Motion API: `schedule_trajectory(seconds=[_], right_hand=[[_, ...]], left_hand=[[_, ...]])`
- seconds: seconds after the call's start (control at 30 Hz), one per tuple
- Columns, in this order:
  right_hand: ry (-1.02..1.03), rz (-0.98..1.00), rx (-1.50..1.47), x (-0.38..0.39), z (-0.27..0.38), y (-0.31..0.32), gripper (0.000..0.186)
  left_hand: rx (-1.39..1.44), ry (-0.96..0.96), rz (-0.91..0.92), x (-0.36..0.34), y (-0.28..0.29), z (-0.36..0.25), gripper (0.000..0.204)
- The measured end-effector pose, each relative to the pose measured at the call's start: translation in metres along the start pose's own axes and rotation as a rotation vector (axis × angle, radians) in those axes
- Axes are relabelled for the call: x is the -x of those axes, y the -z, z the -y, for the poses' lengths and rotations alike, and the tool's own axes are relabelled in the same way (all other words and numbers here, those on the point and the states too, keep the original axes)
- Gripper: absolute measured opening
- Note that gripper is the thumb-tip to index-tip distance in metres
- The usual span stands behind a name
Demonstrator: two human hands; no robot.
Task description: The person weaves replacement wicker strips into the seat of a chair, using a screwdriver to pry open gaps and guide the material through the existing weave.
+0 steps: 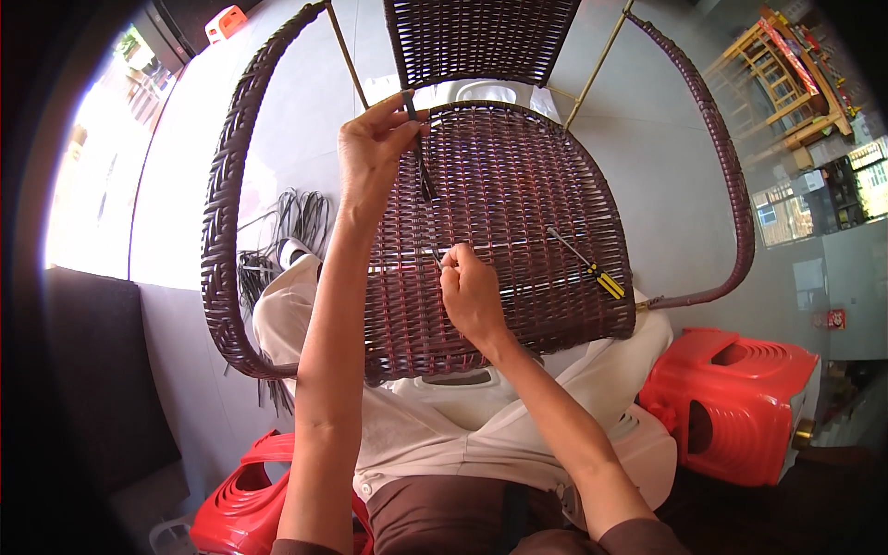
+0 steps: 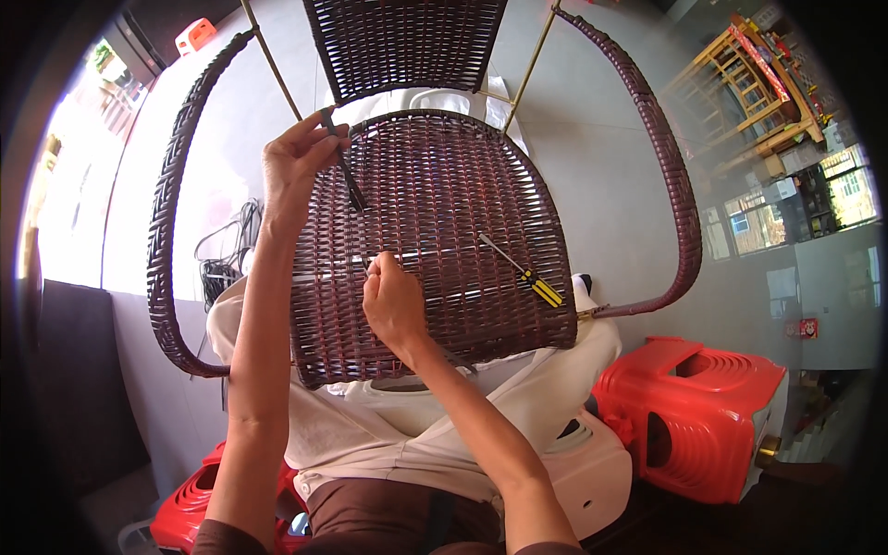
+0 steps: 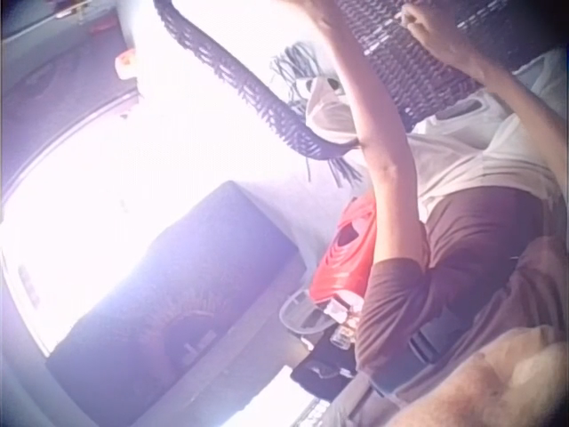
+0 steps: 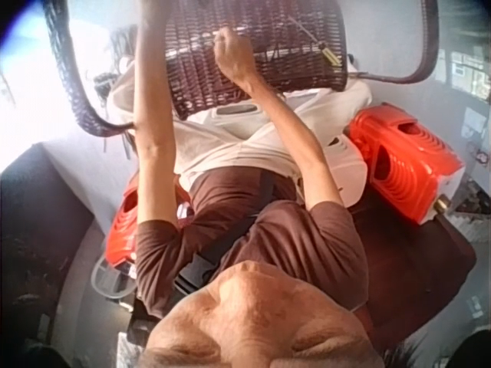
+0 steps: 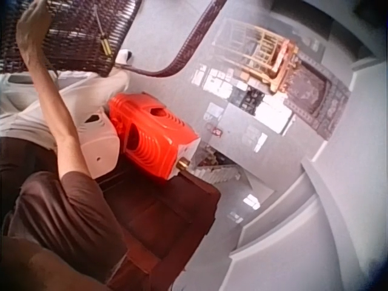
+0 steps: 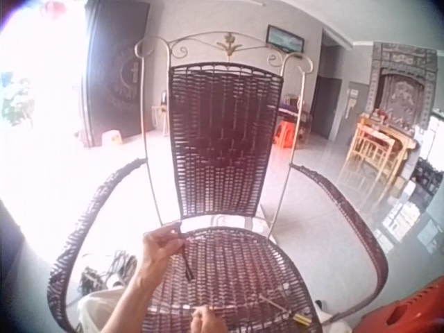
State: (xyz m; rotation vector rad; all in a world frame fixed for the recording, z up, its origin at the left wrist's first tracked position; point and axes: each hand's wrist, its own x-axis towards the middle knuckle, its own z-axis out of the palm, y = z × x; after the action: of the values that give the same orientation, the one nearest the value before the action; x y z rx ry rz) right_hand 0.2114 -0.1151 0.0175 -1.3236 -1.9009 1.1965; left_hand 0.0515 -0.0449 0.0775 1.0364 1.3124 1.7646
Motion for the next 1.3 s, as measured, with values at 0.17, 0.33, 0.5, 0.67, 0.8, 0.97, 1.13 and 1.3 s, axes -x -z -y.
schedule_trajectory(seconds=[0.17,0.33,0.5,0.67,0.8,0.97,1.13,1.3], right_hand=[[0.029,0.017,0.048,0.013,0.002,-0.002,0.006],[0.054,0.038,0.028,0.021,0.005,0.003,0.006],[0.083,-0.005,-0.018,0.046,0.003,0.011,0.002],[0.065,0.096,0.036,0.086,0.007,0.021,0.007],[0.039,0.118,0.057,0.092,0.003,0.03,0.008],[-0.047,0.274,0.115,0.065,0.003,0.032,0.021],[0.005,0.113,0.214,0.025,0.016,0.002,0.034],[0.035,-0.062,0.421,-0.004,0.012,-0.019,0.034]], left_hand=[[-0.012,0.042,-0.026,0.008,0.006,0.0,0.032],[0.149,0.202,-0.029,0.027,0.005,-0.02,0.026],[0.282,0.359,-0.098,0.06,0.011,-0.011,0.017],[0.276,0.431,-0.105,0.051,0.008,0.004,0.008],[0.303,0.449,-0.025,0.031,0.007,0.014,0.005],[0.292,0.46,-0.04,0.023,0.008,0.014,0.004],[0.298,0.49,-0.008,0.02,0.012,0.02,0.004],[0.266,0.491,0.006,0.018,0.014,0.019,0.003]])
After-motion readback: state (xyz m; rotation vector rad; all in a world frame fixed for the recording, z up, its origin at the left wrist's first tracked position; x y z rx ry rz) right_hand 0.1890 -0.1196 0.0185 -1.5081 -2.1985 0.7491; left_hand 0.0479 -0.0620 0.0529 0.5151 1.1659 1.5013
